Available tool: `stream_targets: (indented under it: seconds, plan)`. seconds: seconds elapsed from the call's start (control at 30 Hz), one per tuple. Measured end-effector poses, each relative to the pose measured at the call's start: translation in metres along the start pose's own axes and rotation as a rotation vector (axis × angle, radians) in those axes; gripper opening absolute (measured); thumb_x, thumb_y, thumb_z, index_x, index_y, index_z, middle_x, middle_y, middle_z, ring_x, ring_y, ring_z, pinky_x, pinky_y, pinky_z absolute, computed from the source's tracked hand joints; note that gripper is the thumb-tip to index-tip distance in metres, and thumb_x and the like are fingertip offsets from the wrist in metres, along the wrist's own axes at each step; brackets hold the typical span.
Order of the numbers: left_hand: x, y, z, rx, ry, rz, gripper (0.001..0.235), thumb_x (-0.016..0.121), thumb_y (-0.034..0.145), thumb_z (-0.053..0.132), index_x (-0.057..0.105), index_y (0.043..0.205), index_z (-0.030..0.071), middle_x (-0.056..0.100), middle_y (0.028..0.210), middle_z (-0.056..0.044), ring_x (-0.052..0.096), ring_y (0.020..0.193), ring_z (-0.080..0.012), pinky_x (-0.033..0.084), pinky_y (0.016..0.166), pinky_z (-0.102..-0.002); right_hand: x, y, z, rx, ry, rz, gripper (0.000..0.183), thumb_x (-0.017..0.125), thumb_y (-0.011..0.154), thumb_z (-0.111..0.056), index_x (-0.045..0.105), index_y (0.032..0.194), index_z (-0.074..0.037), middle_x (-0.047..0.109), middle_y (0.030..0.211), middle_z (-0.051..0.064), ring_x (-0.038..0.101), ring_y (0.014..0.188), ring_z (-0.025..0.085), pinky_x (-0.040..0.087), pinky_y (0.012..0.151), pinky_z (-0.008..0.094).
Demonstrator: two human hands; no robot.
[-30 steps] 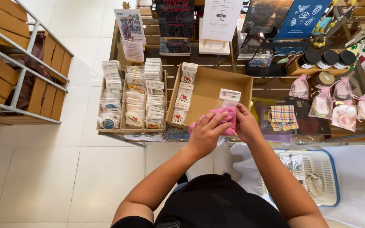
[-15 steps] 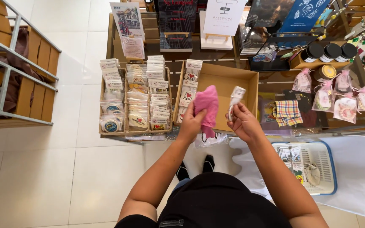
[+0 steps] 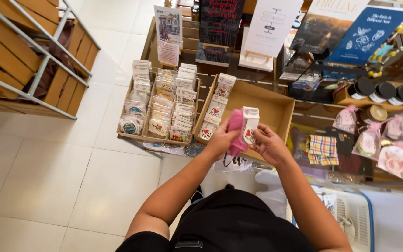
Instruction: Organizing and cleaning a display box of small souvenir items in a shop.
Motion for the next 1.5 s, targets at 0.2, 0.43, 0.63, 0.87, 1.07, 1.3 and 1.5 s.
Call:
stream_targets:
  seconds: [0.2, 0.43, 0.63, 0.87, 1.07, 1.3, 1.5]
  plan:
    - [0.001, 0.015, -0.023, -0.066, -0.039, 0.048, 0.061, 0.068, 0.09, 0.002, 0.052, 0.148, 0.01, 0.062, 0.129, -0.021, 0.059, 0.119, -0.0331, 0.046, 0.104, -0.051, -0.042, 0.01, -0.004, -0.04, -0.038, 0.043, 0.022, 0.071, 0.097, -0.012, 0.065, 0.118, -0.013, 0.07, 0.1, 0.003, 0.074, 0.08, 0.019, 0.068, 0.065, 0.037]
    - [-0.022, 0.013, 0.046, 0.211, 0.164, 0.359, 0.056, 0.065, 0.092, 0.002, 0.052, 0.146, 0.008, 0.061, 0.13, -0.023, 0.056, 0.126, -0.0357, 0.042, 0.109, -0.054, -0.054, 0.032, -0.025, -0.017, -0.016, 0.051, 0.023, 0.071, 0.096, -0.01, 0.065, 0.118, -0.012, 0.069, 0.102, 0.003, 0.074, 0.082, 0.019, 0.069, 0.068, 0.037]
    - [-0.048, 0.021, 0.05, 0.331, 0.295, 0.393, 0.05, 0.067, 0.09, 0.006, 0.058, 0.14, 0.013, 0.066, 0.126, -0.014, 0.059, 0.123, -0.0248, 0.044, 0.108, -0.048, -0.015, 0.063, -0.006, 0.021, 0.033, 0.01, 0.022, 0.073, 0.094, -0.007, 0.066, 0.115, -0.013, 0.067, 0.099, 0.002, 0.075, 0.082, 0.021, 0.068, 0.067, 0.036]
    - [-0.071, 0.036, 0.074, 0.346, 0.366, 0.33, 0.048, 0.067, 0.09, 0.008, 0.06, 0.137, 0.01, 0.068, 0.122, -0.017, 0.061, 0.122, -0.0275, 0.046, 0.107, -0.049, -0.001, 0.103, 0.011, -0.018, -0.056, 0.081, 0.025, 0.076, 0.092, -0.006, 0.066, 0.114, -0.013, 0.066, 0.098, -0.001, 0.074, 0.081, 0.018, 0.068, 0.07, 0.034]
    - [-0.099, 0.056, 0.072, 0.334, 0.387, 0.215, 0.046, 0.063, 0.089, 0.004, 0.061, 0.135, 0.009, 0.067, 0.121, -0.021, 0.062, 0.121, -0.0332, 0.046, 0.106, -0.051, 0.02, 0.15, 0.04, -0.006, -0.227, 0.169, 0.029, 0.084, 0.087, -0.017, 0.067, 0.11, -0.022, 0.07, 0.094, -0.009, 0.072, 0.075, 0.009, 0.056, 0.062, 0.018]
    - [-0.12, 0.065, 0.074, 0.327, 0.474, 0.087, 0.047, 0.065, 0.087, 0.005, 0.062, 0.134, 0.008, 0.067, 0.121, -0.022, 0.061, 0.123, -0.0381, 0.046, 0.106, -0.052, 0.032, 0.193, 0.072, -0.07, -0.249, 0.238, 0.031, 0.081, 0.09, -0.014, 0.064, 0.115, -0.019, 0.07, 0.095, -0.006, 0.073, 0.075, 0.01, 0.058, 0.061, 0.019]
    - [-0.136, 0.064, 0.086, 0.304, 0.474, 0.03, 0.047, 0.064, 0.088, 0.006, 0.063, 0.134, 0.009, 0.066, 0.121, -0.021, 0.061, 0.124, -0.0378, 0.045, 0.107, -0.05, 0.03, 0.198, 0.089, -0.116, -0.399, 0.3, 0.03, 0.077, 0.092, -0.011, 0.063, 0.118, -0.011, 0.071, 0.099, 0.001, 0.071, 0.074, 0.012, 0.06, 0.057, 0.022]
Point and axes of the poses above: each hand's wrist, its own y-axis towards the middle knuckle, its own x-axis out of the palm, z = x × y, the point moved 1 cm from there along y, towards the middle knuckle
